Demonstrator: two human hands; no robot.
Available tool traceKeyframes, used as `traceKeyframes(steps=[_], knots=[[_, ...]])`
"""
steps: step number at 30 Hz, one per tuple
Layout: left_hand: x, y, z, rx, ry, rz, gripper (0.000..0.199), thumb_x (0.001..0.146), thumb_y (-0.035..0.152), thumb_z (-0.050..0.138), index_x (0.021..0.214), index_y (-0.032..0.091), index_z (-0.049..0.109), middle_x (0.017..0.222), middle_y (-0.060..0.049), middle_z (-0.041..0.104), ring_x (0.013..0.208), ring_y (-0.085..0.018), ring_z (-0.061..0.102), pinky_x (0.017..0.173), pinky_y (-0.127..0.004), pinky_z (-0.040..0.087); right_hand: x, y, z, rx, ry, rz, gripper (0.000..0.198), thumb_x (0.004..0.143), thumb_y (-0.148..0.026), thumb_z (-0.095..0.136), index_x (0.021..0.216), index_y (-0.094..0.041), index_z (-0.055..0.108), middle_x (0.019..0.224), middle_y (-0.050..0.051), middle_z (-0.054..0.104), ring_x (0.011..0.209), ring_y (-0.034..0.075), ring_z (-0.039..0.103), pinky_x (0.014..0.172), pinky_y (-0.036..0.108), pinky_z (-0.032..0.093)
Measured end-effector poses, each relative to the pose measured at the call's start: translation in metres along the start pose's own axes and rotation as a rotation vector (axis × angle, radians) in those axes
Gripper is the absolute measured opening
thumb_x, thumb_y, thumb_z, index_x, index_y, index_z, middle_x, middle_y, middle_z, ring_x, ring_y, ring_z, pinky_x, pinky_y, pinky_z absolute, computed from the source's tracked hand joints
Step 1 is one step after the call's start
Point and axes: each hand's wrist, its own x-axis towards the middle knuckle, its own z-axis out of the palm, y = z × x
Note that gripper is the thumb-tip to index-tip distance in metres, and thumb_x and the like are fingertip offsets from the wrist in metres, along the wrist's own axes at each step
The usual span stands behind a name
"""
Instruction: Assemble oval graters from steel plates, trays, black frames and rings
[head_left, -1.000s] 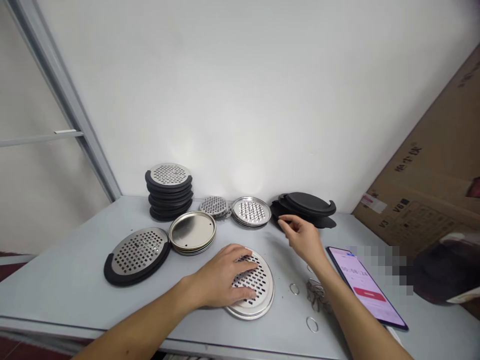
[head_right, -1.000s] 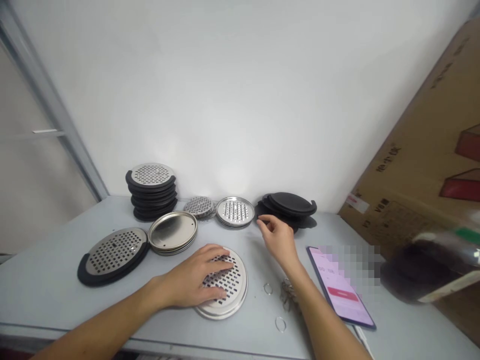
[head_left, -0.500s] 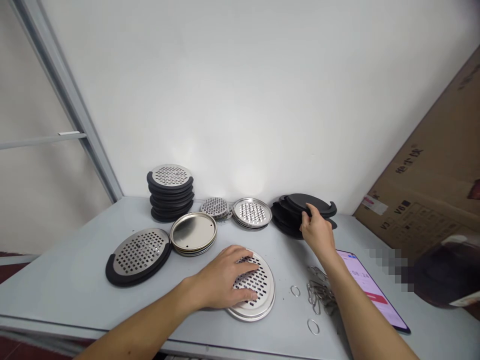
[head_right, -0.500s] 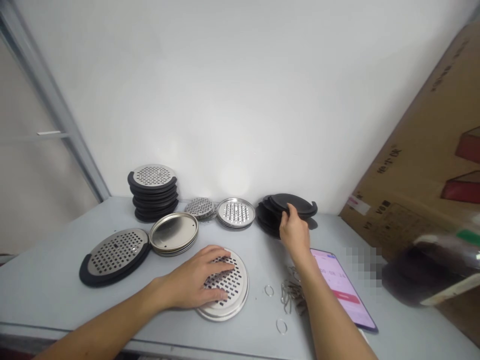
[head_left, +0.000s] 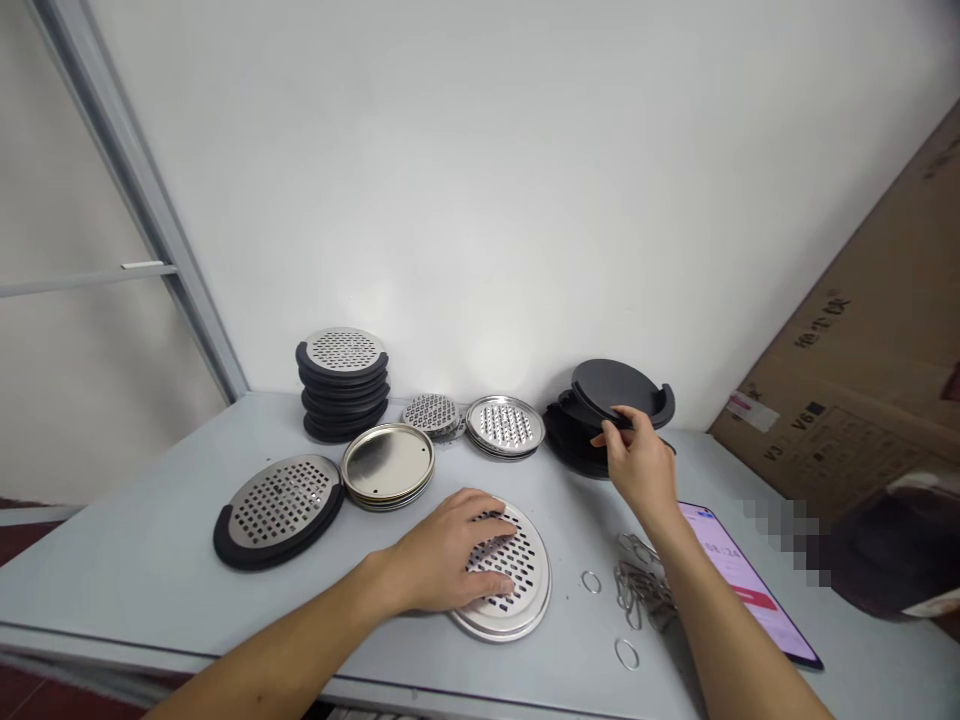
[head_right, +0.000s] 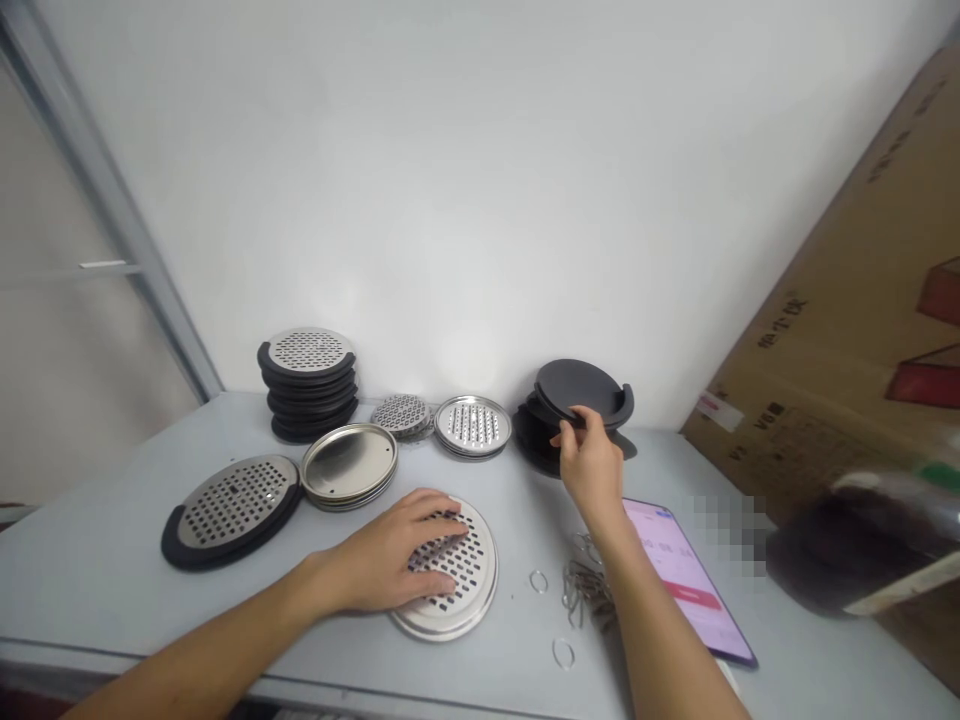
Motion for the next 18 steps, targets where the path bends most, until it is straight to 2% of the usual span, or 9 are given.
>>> traceKeyframes(steps=[3, 6, 10, 13, 18], knots=[[0.001, 0.000, 0.000, -0.036, 0.055, -0.001, 0.053, 0.079, 0.041, 0.070, 0.128, 0.026, 0.058, 0.132, -0.008, 0.055, 0.127, -0.024, 0.044, 0.108, -0.039, 0.037, -0.009, -0.010, -0.002, 0.093, 0.000, -0.052, 0.034, 0.089, -0.040, 0.052, 0.117, -0.021, 0.054, 0.076, 0.003, 0.074, 0.066, 0.020, 0.067, 0.068, 0.030, 0.045], [0.004, -0.001, 0.000, -0.064, 0.164, -0.013, 0.048, 0.081, 0.037, 0.069, 0.126, 0.025, 0.059, 0.128, -0.007, 0.057, 0.123, -0.022, 0.048, 0.107, -0.037, 0.038, -0.022, -0.019, 0.000, 0.233, -0.067, -0.112, 0.033, 0.090, -0.043, 0.053, 0.116, -0.022, 0.053, 0.075, 0.002, 0.073, 0.061, 0.018, 0.065, 0.062, 0.028, 0.046], [0.006, -0.003, 0.000, -0.119, 0.334, -0.132, 0.043, 0.084, 0.038, 0.064, 0.124, 0.024, 0.058, 0.124, -0.007, 0.061, 0.116, -0.022, 0.054, 0.103, -0.039, 0.041, -0.044, -0.032, 0.008, 0.343, -0.251, -0.236, 0.029, 0.092, -0.041, 0.051, 0.113, -0.022, 0.051, 0.071, 0.001, 0.070, 0.056, 0.016, 0.062, 0.058, 0.025, 0.045], [0.008, -0.004, 0.000, -0.211, 0.403, -0.226, 0.044, 0.085, 0.041, 0.063, 0.124, 0.022, 0.057, 0.122, -0.008, 0.064, 0.114, -0.024, 0.057, 0.100, -0.040, 0.044, -0.061, -0.045, 0.012, 0.355, -0.412, -0.322, 0.023, 0.094, -0.036, 0.048, 0.112, -0.022, 0.051, 0.071, 0.000, 0.069, 0.060, 0.015, 0.062, 0.062, 0.024, 0.045], [0.013, -0.002, 0.000, -0.469, 0.465, -0.174, 0.036, 0.088, 0.039, 0.058, 0.117, 0.018, 0.062, 0.117, -0.009, 0.067, 0.111, -0.024, 0.061, 0.098, -0.035, 0.046, -0.085, -0.061, 0.015, 0.390, -0.584, -0.440, 0.024, 0.097, -0.030, 0.043, 0.118, -0.022, 0.049, 0.067, -0.001, 0.066, 0.056, 0.014, 0.058, 0.060, 0.024, 0.044]])
